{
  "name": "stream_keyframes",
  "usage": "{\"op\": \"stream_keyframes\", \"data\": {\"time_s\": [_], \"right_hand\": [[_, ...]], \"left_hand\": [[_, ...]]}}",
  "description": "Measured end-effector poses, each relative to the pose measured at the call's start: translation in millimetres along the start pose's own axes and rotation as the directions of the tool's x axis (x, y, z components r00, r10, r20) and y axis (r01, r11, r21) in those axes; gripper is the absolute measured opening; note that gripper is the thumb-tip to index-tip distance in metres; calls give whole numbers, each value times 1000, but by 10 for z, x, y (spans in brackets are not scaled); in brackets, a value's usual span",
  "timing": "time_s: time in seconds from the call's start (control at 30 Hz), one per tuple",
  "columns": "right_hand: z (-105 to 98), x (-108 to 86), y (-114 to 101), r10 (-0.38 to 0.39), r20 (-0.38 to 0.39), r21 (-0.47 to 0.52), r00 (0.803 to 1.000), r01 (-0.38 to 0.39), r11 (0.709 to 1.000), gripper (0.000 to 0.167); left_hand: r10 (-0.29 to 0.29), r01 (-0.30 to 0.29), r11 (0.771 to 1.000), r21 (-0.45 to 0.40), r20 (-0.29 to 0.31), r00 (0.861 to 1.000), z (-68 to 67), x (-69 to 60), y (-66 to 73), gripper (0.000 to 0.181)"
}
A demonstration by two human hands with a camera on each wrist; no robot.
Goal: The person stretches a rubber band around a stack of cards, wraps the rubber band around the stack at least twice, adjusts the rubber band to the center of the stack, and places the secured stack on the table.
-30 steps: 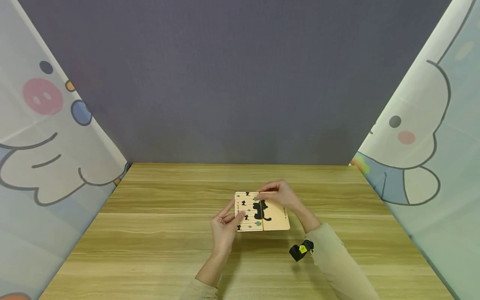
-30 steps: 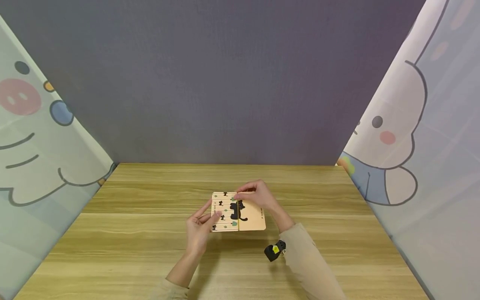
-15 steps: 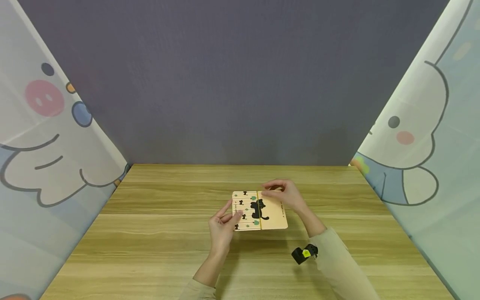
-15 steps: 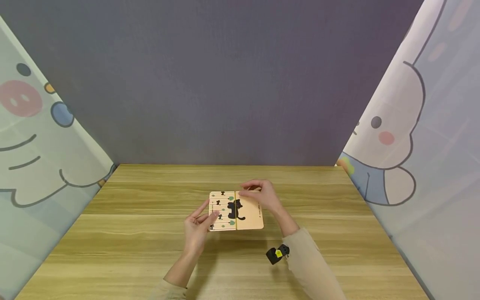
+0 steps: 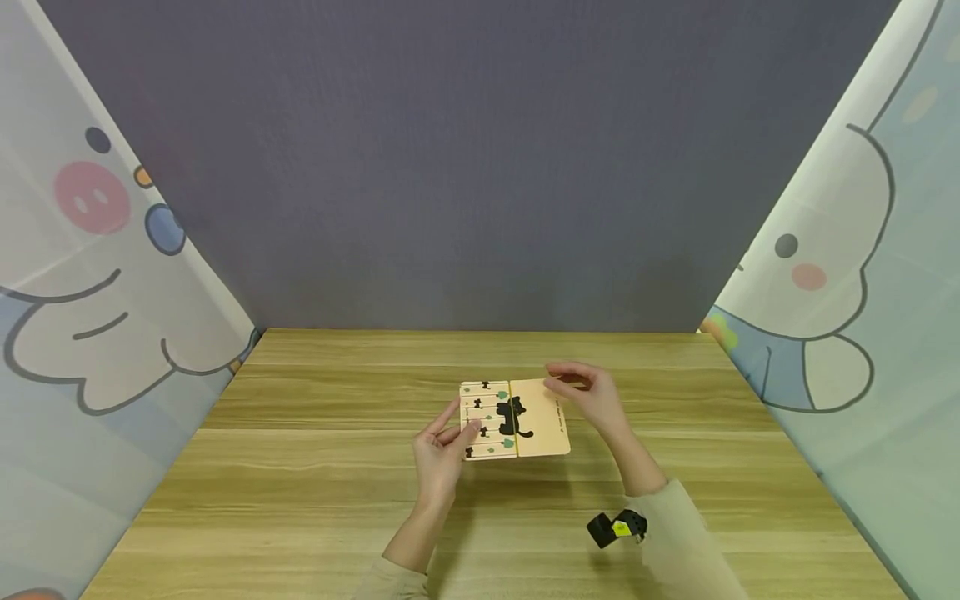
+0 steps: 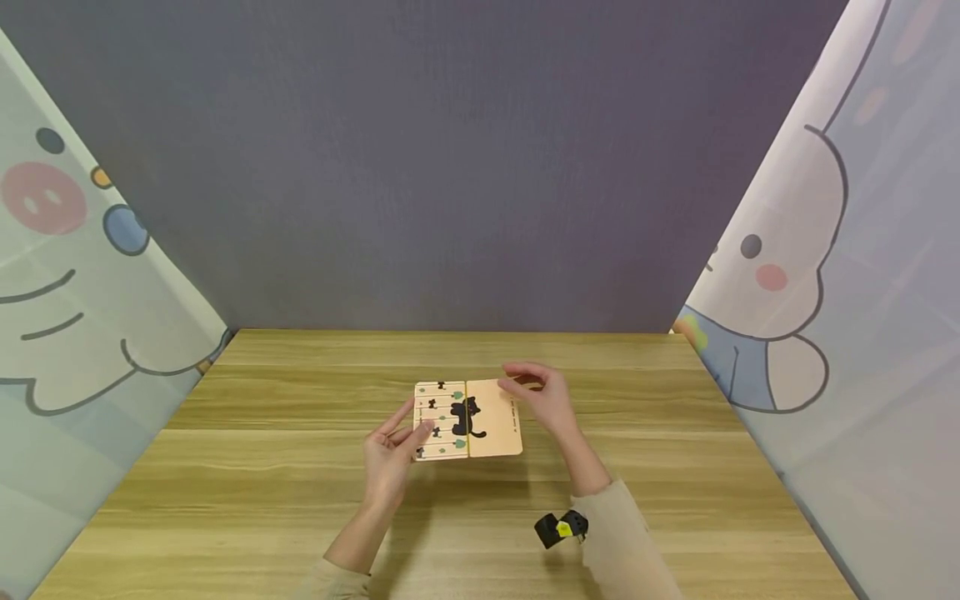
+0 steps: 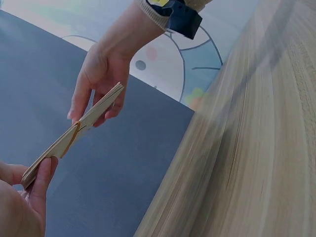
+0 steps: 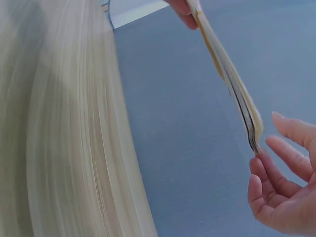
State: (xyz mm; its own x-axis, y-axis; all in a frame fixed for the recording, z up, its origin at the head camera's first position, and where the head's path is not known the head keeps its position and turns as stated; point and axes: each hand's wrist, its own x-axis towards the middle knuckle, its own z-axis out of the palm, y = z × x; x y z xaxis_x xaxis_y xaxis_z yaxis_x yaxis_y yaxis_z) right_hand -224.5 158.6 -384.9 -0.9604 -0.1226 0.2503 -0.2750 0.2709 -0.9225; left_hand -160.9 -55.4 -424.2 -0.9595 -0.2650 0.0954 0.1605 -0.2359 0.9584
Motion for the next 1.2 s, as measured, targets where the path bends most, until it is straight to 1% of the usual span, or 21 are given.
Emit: {"op": "stream_keyframes", "data": {"time_s": [0.13,0.23,0.3,0.37,0.4,0.43,0.47,0.5,0.53,0.6,0.63,0.7,0.8,0.87,0.9,1.0,1.07,1.13,1.2], "right_hand": [[-2,-76,-6,41,-68,58,997,-37,998,34],[15,-133,15,45,-118,74,992,-37,997,33],[30,-166,80,37,-148,73,988,-26,997,31],[38,-159,321,-5,-158,104,987,21,994,28],[46,-163,390,-13,-166,119,986,33,992,27],[47,-158,510,-34,-165,136,986,57,989,26],[50,-161,592,-49,-160,147,986,73,986,25],[62,-174,609,-48,-163,151,986,72,986,24],[77,-191,603,-45,-165,149,985,70,986,24],[122,-262,404,-8,-182,125,983,31,992,25],[141,-286,341,8,-188,109,982,13,994,24],[189,-353,106,71,-203,80,977,-56,995,24],[229,-385,6,121,-196,81,973,-107,991,24],[250,-393,-38,146,-193,84,970,-132,988,25],[258,-387,-23,153,-193,88,969,-138,986,25],[281,-355,37,140,-199,84,970,-125,989,25],[292,-336,84,123,-206,90,971,-106,990,25],[297,-293,243,74,-202,124,977,-50,991,26],[308,-254,358,63,-204,156,977,-31,987,28]], "left_hand": [[-4,4,1000,-7,-3,1000,-6,15,-4,46],[-6,6,1000,-14,-6,1000,-7,28,-9,46],[-8,8,1000,-17,-9,1000,-8,36,-13,46],[-7,6,1000,-19,-13,1000,-9,44,-17,46],[-6,6,1000,-21,-15,1000,-9,48,-19,46],[-6,6,1000,-21,-16,1000,-10,52,-21,46],[-5,4,1000,-20,-18,1000,-12,55,-24,46],[-4,4,1000,-22,-20,1000,-13,59,-25,46],[-4,3,1000,-22,-22,1000,-13,62,-27,45],[-5,5,1000,-21,-24,1000,-15,68,-28,45],[-8,7,1000,-19,-25,1000,-16,70,-29,45],[-12,12,1000,-13,-26,1000,-20,76,-29,45],[-19,19,1000,5,-18,1000,-32,93,-24,46],[-11,11,1000,28,-11,1000,-43,110,-31,45],[-9,9,999,39,-7,1000,-48,124,-37,45],[7,-8,997,74,18,1000,-66,174,-53,44],[30,-34,995,98,45,999,-68,199,-31,44],[44,-52,993,108,76,996,-67,224,16,44],[58,-70,990,121,99,993,-61,251,62,43]]}}
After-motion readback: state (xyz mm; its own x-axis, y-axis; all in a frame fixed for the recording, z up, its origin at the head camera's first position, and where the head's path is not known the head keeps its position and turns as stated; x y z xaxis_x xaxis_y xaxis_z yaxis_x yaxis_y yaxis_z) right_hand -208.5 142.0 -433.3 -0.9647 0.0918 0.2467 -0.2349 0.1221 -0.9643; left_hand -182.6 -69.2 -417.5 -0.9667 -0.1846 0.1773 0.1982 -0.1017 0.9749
